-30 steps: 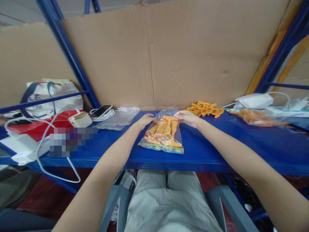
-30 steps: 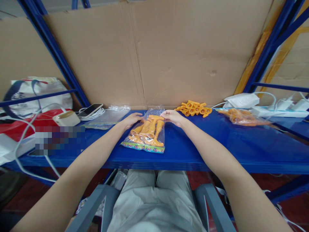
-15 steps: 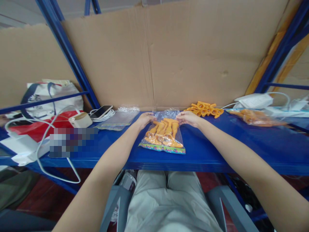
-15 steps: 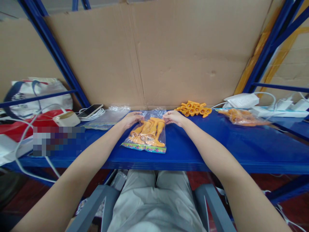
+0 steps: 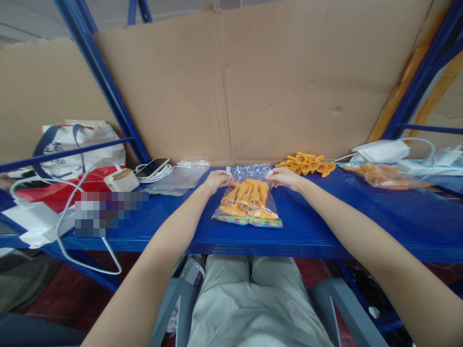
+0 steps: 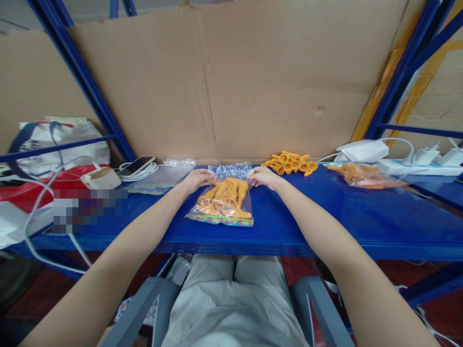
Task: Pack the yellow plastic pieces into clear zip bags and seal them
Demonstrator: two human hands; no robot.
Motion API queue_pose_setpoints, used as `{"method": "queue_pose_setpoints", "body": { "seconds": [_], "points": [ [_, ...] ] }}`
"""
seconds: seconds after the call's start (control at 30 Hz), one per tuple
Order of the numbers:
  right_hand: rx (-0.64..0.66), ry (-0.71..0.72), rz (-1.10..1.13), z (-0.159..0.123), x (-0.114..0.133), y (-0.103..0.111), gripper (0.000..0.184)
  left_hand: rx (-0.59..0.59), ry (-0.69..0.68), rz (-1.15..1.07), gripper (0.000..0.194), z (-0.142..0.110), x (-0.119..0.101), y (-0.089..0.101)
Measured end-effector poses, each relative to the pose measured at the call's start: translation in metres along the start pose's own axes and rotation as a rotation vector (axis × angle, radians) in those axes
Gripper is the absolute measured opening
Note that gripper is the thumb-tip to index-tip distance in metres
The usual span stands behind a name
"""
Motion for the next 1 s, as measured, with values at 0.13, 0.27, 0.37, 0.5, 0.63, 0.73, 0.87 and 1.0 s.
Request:
{"method": "queue_pose_setpoints", "body": {
  "seconds": [0.13,0.27,0.37,0.5,0.63,0.73,0.87,1.0],
  "points": [
    [0.038,0.078,-0.007,0.0,-0.001,-0.005,0.024,0.074,-0.007,0.027,0.015,-0.003,0.001,-0.001],
    [0.079,0.119,0.045,0.004,-0.001,-0.006,0.017,0.07,0.005,0.032,0.019,-0.001,0.0,0.002],
    [0.09,0.114,0.053,0.006,-0.001,0.0,0.012,0.073,-0.01,0.03,0.017,0.0,-0.002,0.004],
    [0.12,0.117,0.064,0.006,0.001,0.005,0.012,0.075,-0.046,0.058,0.016,0.0,-0.004,0.006],
    [0.101,0.111,0.054,0.005,0.002,0.009,0.013,0.071,-0.105,0.105,0.013,0.0,-0.007,0.003],
    [0.09,0.122,0.02,0.004,0.002,0.011,0.009,0.062,-0.147,0.173,0.014,0.0,-0.009,0.001],
    [0.059,0.144,-0.065,0.005,0.002,0.011,0.014,0.022,-0.229,0.289,0.018,0.003,-0.012,-0.001],
    [0.05,0.188,-0.216,0.005,0.005,0.005,0.021,-0.018,-0.329,0.482,0.021,0.006,-0.015,-0.001]
  ]
}}
Point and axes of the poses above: each hand's wrist, its own z-axis towards the middle knuckle, its own y-axis out of the back of the hand, x = y × z, the point moved 5 cm from there along z, towards the middle knuckle, and after that the axes turned 15 degrees about z, right-handed, at the moved point
